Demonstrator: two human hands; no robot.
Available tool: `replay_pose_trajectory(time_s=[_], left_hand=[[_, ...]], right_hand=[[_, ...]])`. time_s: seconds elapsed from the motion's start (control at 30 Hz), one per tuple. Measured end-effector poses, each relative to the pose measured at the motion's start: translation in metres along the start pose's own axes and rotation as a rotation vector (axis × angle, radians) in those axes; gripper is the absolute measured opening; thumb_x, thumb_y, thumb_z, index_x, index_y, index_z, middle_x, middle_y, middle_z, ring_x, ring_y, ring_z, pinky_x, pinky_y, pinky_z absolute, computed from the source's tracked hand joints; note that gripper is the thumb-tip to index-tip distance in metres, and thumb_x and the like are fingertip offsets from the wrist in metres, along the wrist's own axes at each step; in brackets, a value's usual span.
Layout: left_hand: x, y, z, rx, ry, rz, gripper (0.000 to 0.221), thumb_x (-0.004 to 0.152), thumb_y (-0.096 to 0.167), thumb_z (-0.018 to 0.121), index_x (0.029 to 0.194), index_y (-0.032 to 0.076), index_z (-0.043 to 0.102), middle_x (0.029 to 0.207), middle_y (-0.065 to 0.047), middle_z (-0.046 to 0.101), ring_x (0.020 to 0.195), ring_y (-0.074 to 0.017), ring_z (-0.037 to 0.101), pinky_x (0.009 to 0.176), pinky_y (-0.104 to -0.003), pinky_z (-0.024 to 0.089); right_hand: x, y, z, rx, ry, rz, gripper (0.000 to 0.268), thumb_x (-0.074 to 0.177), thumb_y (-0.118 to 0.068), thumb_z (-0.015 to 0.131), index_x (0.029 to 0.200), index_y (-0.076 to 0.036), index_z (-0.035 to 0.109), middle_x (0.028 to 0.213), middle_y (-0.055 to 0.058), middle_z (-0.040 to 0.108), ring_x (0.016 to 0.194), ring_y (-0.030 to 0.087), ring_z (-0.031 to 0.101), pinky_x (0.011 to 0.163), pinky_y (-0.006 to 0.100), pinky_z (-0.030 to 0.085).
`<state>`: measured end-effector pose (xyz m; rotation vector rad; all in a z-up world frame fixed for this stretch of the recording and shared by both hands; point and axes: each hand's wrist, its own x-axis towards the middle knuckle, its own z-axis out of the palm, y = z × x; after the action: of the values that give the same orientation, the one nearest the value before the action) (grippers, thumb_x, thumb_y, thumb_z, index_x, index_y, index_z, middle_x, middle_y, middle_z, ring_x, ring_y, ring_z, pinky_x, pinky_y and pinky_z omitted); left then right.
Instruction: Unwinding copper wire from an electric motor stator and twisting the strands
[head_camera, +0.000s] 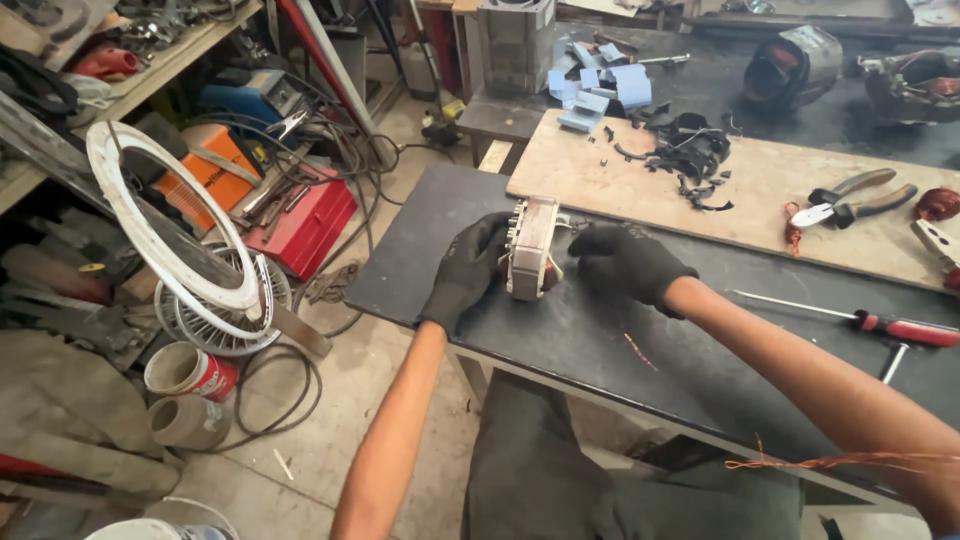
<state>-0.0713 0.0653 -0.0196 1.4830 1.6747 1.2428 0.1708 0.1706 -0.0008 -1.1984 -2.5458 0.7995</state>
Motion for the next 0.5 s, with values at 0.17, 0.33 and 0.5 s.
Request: replay_pose_trajectory(time_s=[0.17, 0.33, 0.5], left_hand=[[-0.002, -0.001, -0.004, -0.030, -0.020, 0.064, 0.041, 0.107, 0.030, 0.045, 0.142, 0.014, 0.059, 0.130, -0.023, 0.068, 0.129, -0.0407, 0.060, 0.110, -0.055, 0.045], [-0.008, 0.010, -0.003, -0.094, -0.046, 0.050, 0.046, 0.102, 0.029, 0.054, 0.143, 0.010, 0.058, 0.132, -0.024, 0.067, 0.130, -0.0402, 0.060, 0.111, -0.055, 0.045], [-0.005, 0.002, -0.003, -0.037, -0.024, -0.001, 0.046, 0.101, 0.033, 0.058, 0.140, 0.009, 0.060, 0.128, -0.021, 0.070, 0.127, -0.0363, 0.063, 0.109, -0.053, 0.047]], right_hand=[[-0.006, -0.041, 0.013, 0.400, -0.114, 0.160, 0.032, 0.085, -0.031, 0.072, 0.115, -0.026, 0.080, 0.115, 0.013, 0.078, 0.115, 0.037, 0.070, 0.102, 0.049, 0.053], [0.006, -0.041, 0.032, 0.575, -0.061, 0.198, 0.039, 0.084, -0.031, 0.076, 0.121, -0.021, 0.077, 0.101, 0.011, 0.077, 0.096, 0.027, 0.073, 0.087, 0.041, 0.060], [0.005, -0.052, 0.028, 0.314, -0.018, 0.152, 0.038, 0.082, -0.047, 0.077, 0.117, -0.032, 0.077, 0.110, -0.001, 0.079, 0.112, 0.027, 0.071, 0.102, 0.046, 0.053]])
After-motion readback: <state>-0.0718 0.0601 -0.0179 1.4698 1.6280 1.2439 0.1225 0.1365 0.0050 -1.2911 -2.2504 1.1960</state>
